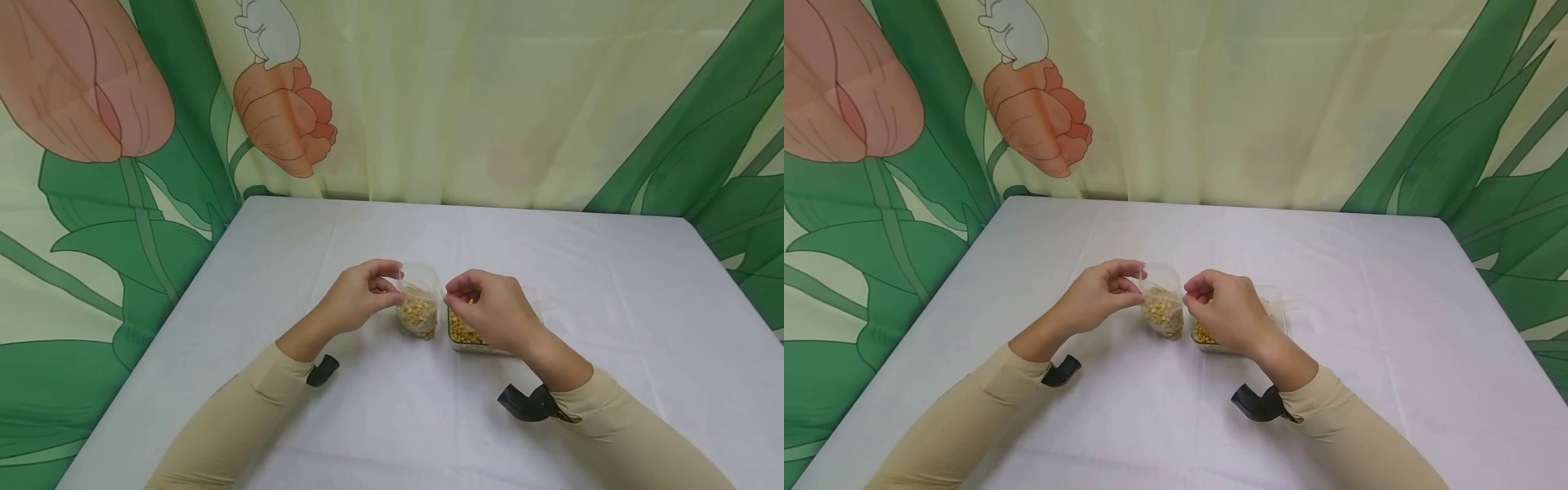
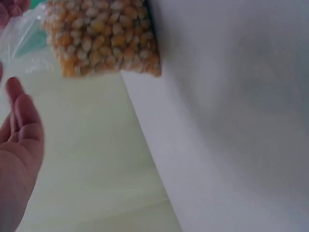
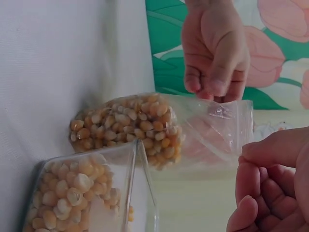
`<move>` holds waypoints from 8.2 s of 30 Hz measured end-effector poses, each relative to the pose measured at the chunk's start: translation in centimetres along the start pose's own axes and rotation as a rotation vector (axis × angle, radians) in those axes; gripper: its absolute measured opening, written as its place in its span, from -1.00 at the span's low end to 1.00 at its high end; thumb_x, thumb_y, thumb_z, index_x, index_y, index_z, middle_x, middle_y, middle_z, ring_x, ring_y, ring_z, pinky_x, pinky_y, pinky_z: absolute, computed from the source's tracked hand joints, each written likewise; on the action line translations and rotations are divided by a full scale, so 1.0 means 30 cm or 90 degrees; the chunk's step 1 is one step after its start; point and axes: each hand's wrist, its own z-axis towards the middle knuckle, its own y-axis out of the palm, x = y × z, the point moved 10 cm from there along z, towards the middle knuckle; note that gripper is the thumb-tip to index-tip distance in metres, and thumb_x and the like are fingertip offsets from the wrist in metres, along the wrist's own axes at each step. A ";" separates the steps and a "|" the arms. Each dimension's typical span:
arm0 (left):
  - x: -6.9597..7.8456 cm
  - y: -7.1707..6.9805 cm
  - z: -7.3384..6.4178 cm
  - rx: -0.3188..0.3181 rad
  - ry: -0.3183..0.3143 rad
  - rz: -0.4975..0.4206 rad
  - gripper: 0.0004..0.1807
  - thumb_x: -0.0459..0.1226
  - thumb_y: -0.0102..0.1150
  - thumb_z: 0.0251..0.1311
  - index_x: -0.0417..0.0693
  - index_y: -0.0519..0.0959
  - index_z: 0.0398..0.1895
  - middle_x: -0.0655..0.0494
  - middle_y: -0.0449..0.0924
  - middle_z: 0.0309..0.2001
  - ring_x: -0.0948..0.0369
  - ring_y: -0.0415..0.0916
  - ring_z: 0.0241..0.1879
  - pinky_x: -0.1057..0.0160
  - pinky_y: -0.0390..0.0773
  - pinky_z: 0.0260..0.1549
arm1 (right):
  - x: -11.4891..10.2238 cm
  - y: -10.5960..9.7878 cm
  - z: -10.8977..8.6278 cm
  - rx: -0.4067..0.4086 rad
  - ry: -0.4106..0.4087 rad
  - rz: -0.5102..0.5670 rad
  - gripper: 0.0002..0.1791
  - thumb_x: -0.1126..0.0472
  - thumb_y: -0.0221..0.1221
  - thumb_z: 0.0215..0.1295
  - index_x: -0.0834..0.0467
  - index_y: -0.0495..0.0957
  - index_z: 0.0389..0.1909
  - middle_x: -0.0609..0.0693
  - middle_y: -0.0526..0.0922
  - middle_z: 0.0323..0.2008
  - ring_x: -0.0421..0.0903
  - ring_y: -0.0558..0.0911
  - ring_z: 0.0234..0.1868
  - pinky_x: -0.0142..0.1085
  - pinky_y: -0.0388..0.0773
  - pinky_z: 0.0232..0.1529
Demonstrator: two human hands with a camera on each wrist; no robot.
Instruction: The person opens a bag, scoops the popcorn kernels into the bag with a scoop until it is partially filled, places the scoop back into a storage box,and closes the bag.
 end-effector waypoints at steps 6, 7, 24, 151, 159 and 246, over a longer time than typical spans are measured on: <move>0.002 -0.029 0.037 -0.011 0.029 0.067 -0.57 -0.36 0.22 0.35 -0.19 0.53 0.27 0.05 0.63 0.11 0.20 0.58 -0.08 0.24 0.55 -0.11 | -0.007 -0.005 0.002 0.001 -0.005 0.002 -0.94 0.32 0.25 0.28 0.17 0.68 -0.26 -0.14 0.65 -0.42 -0.14 0.57 -0.35 -0.24 0.53 -0.29; 0.006 -0.029 0.048 -0.016 0.039 0.074 -0.57 -0.35 0.21 0.37 -0.19 0.51 0.29 0.05 0.62 0.13 0.20 0.58 -0.07 0.24 0.55 -0.10 | -0.007 -0.005 0.000 -0.001 -0.004 0.003 -0.93 0.32 0.24 0.28 0.17 0.68 -0.26 -0.14 0.65 -0.42 -0.14 0.57 -0.35 -0.24 0.53 -0.29; -0.001 -0.004 0.101 -0.042 0.057 -0.033 -0.88 -0.36 0.28 0.31 -0.23 0.65 -0.14 0.04 0.66 -0.20 0.18 0.59 -0.17 0.23 0.58 -0.10 | -0.016 -0.044 0.001 0.029 -0.020 0.035 -0.91 0.39 0.23 0.27 0.20 0.67 -0.26 -0.08 0.66 -0.40 -0.12 0.56 -0.36 -0.34 0.52 -0.31; 0.169 0.080 0.070 -0.090 0.181 0.347 -0.94 -0.32 0.24 0.28 -0.04 0.68 -0.34 0.25 0.67 -0.34 0.27 0.60 -0.20 0.28 0.54 -0.13 | 0.052 -0.047 0.039 0.062 -0.006 0.077 -0.94 0.37 0.29 0.23 0.20 0.65 -0.42 -0.08 0.35 -0.63 -0.10 0.32 -0.56 -0.31 0.23 -0.47; 0.152 0.032 0.048 -0.070 0.200 0.330 -0.93 -0.33 0.24 0.28 -0.05 0.68 -0.35 0.25 0.67 -0.34 0.28 0.60 -0.23 0.27 0.54 -0.17 | 0.060 -0.045 0.033 0.061 0.016 0.091 -0.94 0.36 0.30 0.24 0.22 0.64 -0.41 -0.06 0.37 -0.62 -0.08 0.33 -0.53 -0.31 0.24 -0.45; 0.053 -0.154 0.058 0.007 0.100 0.273 -0.84 -0.26 0.26 0.31 -0.13 0.70 -0.13 0.15 0.68 -0.26 0.19 0.59 -0.16 0.13 0.54 -0.07 | 0.037 0.028 0.125 0.021 0.046 0.080 -0.83 0.28 0.23 0.32 0.22 0.57 -0.11 0.01 0.55 -0.36 -0.04 0.46 -0.32 -0.25 0.40 -0.33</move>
